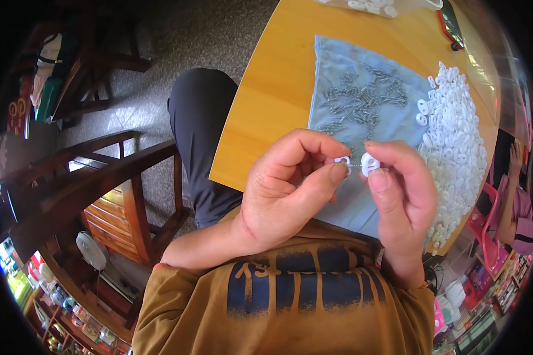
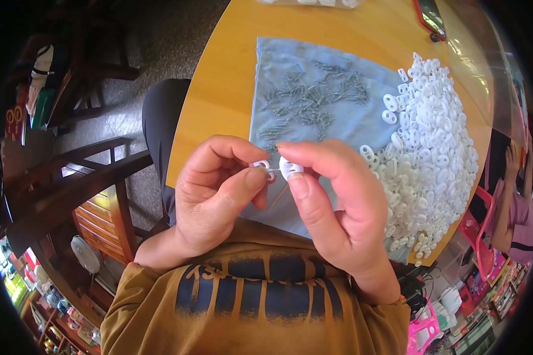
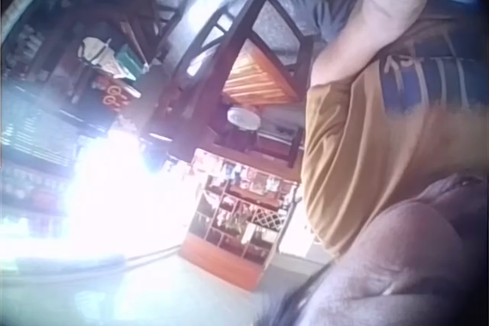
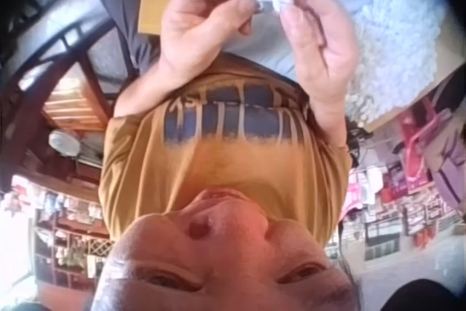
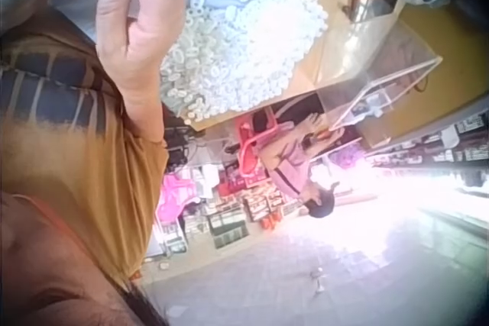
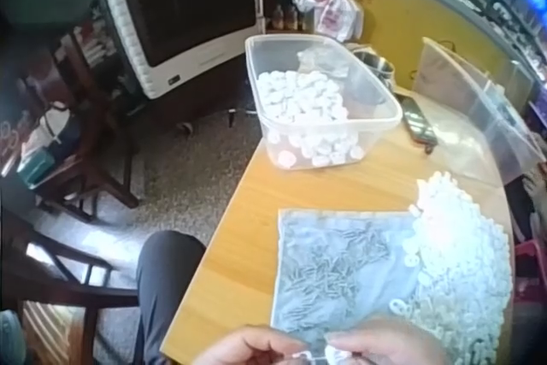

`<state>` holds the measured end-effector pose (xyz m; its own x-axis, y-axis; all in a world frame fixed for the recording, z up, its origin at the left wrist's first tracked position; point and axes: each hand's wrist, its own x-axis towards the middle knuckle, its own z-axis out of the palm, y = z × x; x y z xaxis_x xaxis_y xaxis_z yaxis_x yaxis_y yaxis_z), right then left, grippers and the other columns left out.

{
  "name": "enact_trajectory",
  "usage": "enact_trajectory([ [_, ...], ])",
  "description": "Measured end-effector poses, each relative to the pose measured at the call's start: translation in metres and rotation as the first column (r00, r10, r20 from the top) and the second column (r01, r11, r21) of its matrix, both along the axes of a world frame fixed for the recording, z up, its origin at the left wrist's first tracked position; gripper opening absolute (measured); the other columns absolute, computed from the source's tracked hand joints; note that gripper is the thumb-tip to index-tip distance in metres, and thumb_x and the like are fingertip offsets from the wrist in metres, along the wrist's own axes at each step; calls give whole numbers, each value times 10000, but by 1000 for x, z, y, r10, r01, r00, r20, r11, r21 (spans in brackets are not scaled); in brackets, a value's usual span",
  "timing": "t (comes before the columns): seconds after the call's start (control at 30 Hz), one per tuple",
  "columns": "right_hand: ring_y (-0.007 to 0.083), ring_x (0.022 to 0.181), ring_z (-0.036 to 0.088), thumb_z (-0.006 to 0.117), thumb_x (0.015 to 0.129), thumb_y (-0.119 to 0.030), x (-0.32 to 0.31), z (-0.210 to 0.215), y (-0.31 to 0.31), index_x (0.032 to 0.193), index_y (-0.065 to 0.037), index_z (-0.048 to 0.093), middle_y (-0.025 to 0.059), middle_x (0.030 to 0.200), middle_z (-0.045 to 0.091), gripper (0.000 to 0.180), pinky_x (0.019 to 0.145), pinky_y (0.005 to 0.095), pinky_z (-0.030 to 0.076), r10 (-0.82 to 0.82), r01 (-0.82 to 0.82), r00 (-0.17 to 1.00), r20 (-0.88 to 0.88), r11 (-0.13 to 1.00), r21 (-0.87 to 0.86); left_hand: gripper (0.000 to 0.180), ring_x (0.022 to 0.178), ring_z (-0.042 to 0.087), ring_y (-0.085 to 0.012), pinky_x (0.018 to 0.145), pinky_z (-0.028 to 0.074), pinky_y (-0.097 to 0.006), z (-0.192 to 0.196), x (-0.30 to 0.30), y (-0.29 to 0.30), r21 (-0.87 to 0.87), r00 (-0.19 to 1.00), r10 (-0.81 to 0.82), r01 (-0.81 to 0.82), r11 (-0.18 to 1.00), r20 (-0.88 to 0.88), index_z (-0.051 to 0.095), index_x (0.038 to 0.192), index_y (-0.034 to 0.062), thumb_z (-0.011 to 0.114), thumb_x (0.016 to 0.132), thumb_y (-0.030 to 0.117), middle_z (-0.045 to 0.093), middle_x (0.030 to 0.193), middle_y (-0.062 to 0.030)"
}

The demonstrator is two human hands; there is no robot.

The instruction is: Manually assembling white plastic loops onto metal spring clips at a workspace table.

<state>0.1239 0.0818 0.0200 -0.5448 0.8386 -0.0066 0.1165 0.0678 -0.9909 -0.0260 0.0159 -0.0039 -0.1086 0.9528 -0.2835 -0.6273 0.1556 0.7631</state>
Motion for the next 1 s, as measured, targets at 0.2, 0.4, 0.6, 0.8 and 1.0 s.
enact_trajectory([
  [0.2,200,707,559,571,816,24,-3,-2,3,1044,18,604,106,858,617,231,637,275,445,-3,-39,992,129,948,316,163,710,503,-23,609,428,-160,-1,1,-1,0,1000,7,-7,1000,-30,547,1018,11,562,861,-30,557,862,8],
  [0.4,196,687,554,579,812,24,-5,-3,4,1042,14,612,99,847,626,233,619,278,439,19,-72,989,146,929,363,166,726,511,-28,622,438,-162,-3,2,-2,28,1000,-2,2,1000,-17,538,1034,3,551,871,-24,561,880,-1],
  [0.6,183,678,544,560,836,9,-3,-4,4,1062,20,608,89,805,607,232,613,268,432,7,-46,992,130,951,305,234,760,596,-132,688,494,-241,-3,1,-4,53,998,-61,63,997,-32,492,1122,-21,506,889,-36,594,941,-101],
  [0.8,168,698,542,552,849,-1,-2,-5,4,1141,29,582,105,890,575,295,630,262,447,55,-101,989,136,929,357,279,806,611,-149,720,513,-254,-3,0,-5,87,995,-80,85,993,-56,466,1169,-33,510,894,-33,603,987,-124],
  [1.0,172,742,539,555,863,-20,-3,-5,4,1228,23,525,114,952,548,369,658,268,457,109,-159,983,146,904,396,350,827,603,-128,735,508,-238,-2,2,-4,124,996,-83,88,988,-43,442,1240,-36,510,897,-37,608,1032,-114],
])
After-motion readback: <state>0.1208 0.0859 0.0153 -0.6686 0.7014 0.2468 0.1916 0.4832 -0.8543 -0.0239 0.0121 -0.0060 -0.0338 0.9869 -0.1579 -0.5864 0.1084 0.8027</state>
